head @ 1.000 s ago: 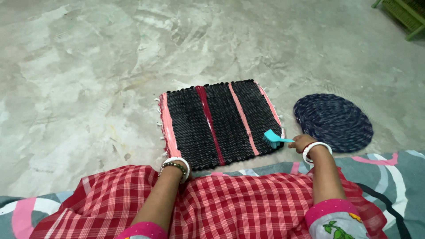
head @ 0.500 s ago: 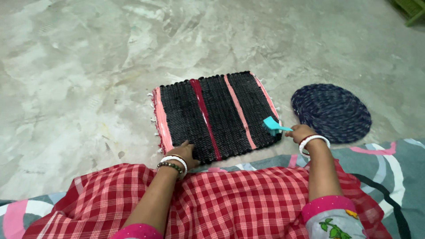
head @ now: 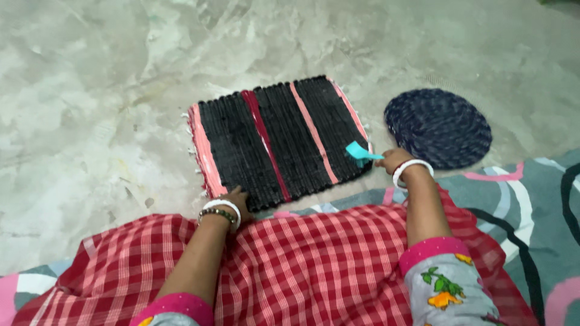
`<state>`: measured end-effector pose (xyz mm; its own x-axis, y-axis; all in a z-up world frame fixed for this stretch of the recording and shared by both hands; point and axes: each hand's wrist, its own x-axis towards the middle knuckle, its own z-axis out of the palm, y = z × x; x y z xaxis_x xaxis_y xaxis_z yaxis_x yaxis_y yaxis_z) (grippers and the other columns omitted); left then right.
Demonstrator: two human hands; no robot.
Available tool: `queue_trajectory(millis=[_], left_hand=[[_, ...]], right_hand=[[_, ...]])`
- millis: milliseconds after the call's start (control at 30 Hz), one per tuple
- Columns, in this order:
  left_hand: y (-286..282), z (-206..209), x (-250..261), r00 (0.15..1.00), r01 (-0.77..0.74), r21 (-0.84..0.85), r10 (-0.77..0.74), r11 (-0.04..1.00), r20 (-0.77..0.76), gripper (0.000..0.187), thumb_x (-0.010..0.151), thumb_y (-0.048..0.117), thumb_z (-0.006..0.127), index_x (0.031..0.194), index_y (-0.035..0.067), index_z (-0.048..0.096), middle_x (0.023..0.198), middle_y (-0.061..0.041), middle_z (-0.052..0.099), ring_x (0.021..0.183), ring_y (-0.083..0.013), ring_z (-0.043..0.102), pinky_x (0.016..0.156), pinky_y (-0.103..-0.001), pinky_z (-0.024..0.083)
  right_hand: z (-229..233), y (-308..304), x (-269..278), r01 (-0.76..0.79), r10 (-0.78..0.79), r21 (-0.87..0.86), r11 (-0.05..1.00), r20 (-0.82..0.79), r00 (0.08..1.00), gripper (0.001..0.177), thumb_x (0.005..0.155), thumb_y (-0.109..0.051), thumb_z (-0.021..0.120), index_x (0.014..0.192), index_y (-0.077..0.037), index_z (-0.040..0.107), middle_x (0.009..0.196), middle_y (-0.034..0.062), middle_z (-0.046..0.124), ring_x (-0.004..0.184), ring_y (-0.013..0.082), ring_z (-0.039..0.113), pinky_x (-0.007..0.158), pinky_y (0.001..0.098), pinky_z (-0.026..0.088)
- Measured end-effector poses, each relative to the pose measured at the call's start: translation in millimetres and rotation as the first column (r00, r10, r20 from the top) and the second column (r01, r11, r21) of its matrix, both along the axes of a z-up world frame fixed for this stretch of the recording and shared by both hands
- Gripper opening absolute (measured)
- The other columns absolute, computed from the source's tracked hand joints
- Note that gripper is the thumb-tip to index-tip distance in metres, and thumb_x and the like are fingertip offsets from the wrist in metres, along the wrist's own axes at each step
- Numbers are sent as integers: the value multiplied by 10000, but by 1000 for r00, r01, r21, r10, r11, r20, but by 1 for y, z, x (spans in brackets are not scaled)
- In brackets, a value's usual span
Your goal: The person cleans two small rugs by hand using a small brush, scrubbing the surface of each rug individually while sitting on the floor.
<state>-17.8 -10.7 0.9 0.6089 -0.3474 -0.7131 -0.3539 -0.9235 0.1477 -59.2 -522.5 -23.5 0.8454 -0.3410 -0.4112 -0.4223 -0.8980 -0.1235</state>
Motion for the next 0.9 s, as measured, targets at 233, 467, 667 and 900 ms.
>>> queue_trajectory(millis=[233, 467, 667, 900], left_hand=[[2, -12, 5, 998, 14, 72, -10, 997, -57, 900, 902, 651, 624, 1599, 171, 318, 1730, -76, 78, 1518, -347, 324, 1222, -472, 357], [2, -8, 5, 998, -13, 45, 16, 999, -57, 904, 881, 632, 668, 1566, 135, 352, 1712, -91, 108, 1502, -337, 335, 1207, -475, 366], [0, 20, 2, 994, -98, -89, 103, 991, 46, 757, 867, 493, 726, 1465, 75, 525, 1522, -157, 526, 1372, -328, 546, 1147, -413, 457], [3, 13, 4, 996, -52, -129, 61, 990, 67, 766, 870, 476, 726, 1487, 85, 494, 1538, -153, 489, 1395, -312, 507, 1161, -407, 426]], right_hand=[[37, 24, -8, 16, -16, -4, 1000, -116, 993, 455, 907, -423, 707, 1186, -66, 745, 1187, 215, 721, 1116, 384, 678, 977, 447, 502], [49, 26, -9, -114, 112, -42, 993, -46, 993, 399, 918, -385, 697, 1151, -71, 776, 1147, 220, 719, 1091, 385, 661, 954, 440, 493], [27, 14, -4, 23, -22, 20, 1000, -22, 1000, 442, 969, -405, 675, 1168, -17, 743, 1122, 252, 715, 1044, 402, 674, 917, 443, 507], [16, -30, -11, -164, 143, -193, 967, -119, 983, 328, 990, -305, 617, 1209, -101, 751, 1070, 195, 752, 989, 355, 719, 874, 446, 537]])
